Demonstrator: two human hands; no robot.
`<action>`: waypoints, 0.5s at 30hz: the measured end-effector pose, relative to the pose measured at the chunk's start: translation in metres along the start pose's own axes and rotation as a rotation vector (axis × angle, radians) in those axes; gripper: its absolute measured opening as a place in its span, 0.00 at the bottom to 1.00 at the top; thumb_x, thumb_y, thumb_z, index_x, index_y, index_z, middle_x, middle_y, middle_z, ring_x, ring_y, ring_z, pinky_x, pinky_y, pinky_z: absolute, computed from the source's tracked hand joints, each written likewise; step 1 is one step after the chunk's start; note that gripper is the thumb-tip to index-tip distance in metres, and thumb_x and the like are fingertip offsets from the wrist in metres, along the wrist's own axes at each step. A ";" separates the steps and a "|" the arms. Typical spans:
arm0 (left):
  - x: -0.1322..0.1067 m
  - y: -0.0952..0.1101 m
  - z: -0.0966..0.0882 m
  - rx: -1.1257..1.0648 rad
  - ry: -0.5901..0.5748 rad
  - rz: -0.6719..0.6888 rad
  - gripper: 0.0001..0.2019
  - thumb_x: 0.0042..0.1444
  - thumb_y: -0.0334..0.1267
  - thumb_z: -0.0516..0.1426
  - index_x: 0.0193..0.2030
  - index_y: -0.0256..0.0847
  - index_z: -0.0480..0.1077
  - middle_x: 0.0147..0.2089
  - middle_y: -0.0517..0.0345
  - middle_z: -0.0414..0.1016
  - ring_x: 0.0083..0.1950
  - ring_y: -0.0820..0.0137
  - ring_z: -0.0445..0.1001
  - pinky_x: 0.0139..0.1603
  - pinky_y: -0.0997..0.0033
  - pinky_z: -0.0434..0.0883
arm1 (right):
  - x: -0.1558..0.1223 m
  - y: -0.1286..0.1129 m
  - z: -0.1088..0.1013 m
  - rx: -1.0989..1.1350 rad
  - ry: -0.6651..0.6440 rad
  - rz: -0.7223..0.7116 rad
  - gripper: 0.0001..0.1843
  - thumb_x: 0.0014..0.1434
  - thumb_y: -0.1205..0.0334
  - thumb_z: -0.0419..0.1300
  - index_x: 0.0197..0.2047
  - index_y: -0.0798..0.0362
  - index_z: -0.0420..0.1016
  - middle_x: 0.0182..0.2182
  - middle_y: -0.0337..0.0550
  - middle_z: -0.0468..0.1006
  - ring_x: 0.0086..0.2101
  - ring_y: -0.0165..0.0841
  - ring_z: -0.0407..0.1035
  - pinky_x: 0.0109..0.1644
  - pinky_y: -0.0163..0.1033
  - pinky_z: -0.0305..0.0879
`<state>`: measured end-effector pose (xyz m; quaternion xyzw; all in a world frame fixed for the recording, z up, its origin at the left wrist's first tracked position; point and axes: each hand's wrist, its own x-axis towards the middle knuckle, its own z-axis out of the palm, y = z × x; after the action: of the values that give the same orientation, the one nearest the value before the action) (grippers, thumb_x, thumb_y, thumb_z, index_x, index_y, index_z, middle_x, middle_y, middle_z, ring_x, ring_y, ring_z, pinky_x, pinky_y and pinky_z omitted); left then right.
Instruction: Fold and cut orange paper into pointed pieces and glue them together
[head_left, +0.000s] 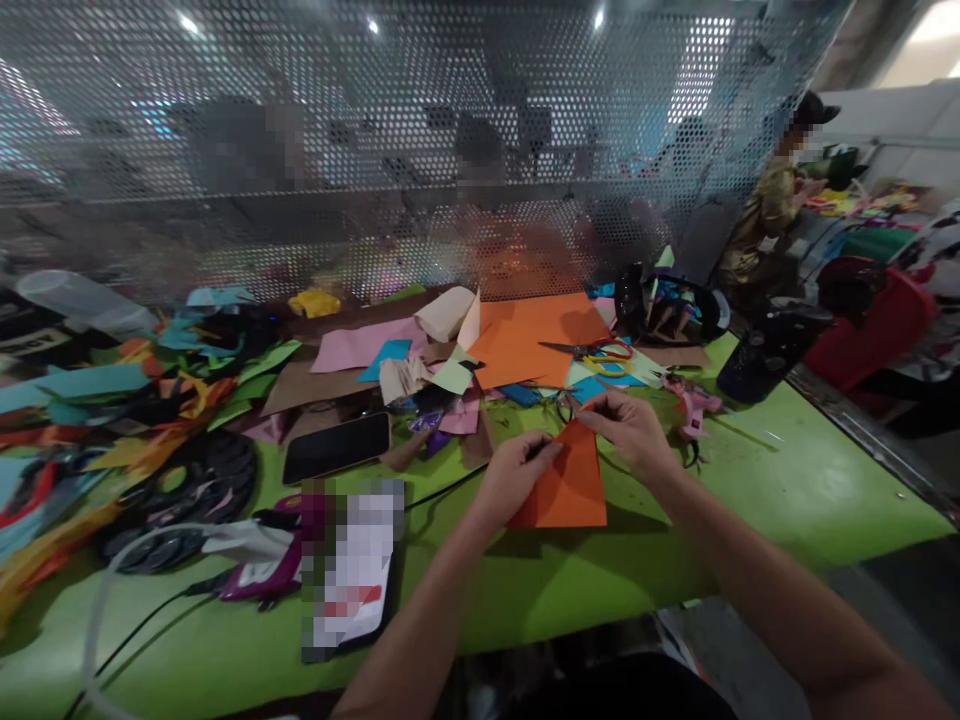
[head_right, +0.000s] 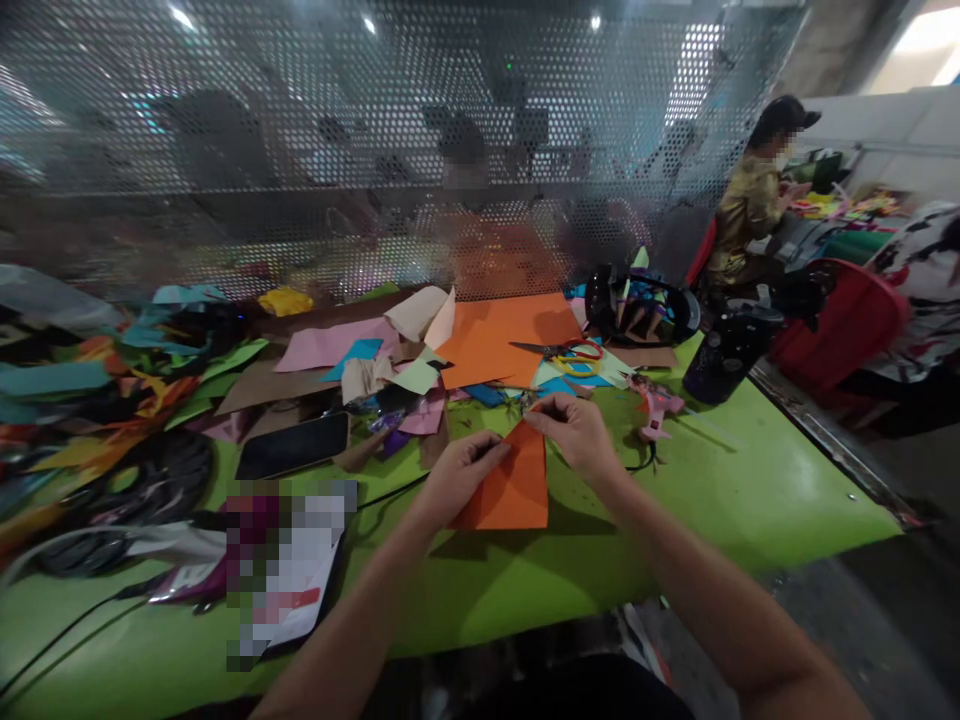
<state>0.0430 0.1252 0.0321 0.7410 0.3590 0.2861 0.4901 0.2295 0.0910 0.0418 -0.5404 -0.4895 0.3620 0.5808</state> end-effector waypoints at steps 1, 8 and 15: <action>0.000 0.001 0.000 0.006 -0.004 0.005 0.14 0.60 0.47 0.53 0.30 0.39 0.69 0.30 0.60 0.70 0.35 0.68 0.68 0.37 0.72 0.63 | -0.001 0.000 0.000 -0.004 -0.003 0.004 0.15 0.47 0.48 0.70 0.27 0.51 0.76 0.24 0.37 0.73 0.27 0.31 0.64 0.32 0.37 0.61; -0.002 0.000 0.006 -0.048 0.041 0.043 0.12 0.62 0.44 0.52 0.36 0.40 0.71 0.35 0.59 0.73 0.39 0.68 0.69 0.41 0.72 0.66 | -0.009 0.000 0.008 -0.029 -0.069 0.005 0.15 0.49 0.48 0.69 0.28 0.52 0.77 0.24 0.38 0.74 0.27 0.31 0.64 0.33 0.38 0.61; -0.004 -0.004 0.007 -0.020 0.078 0.092 0.09 0.62 0.38 0.52 0.36 0.40 0.72 0.35 0.59 0.75 0.38 0.68 0.71 0.41 0.73 0.65 | -0.014 0.004 0.015 -0.006 -0.076 0.051 0.15 0.47 0.50 0.71 0.27 0.52 0.75 0.22 0.35 0.70 0.25 0.30 0.61 0.30 0.36 0.57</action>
<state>0.0446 0.1195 0.0256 0.7401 0.3405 0.3405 0.4693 0.2123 0.0823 0.0343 -0.5403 -0.4984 0.3956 0.5506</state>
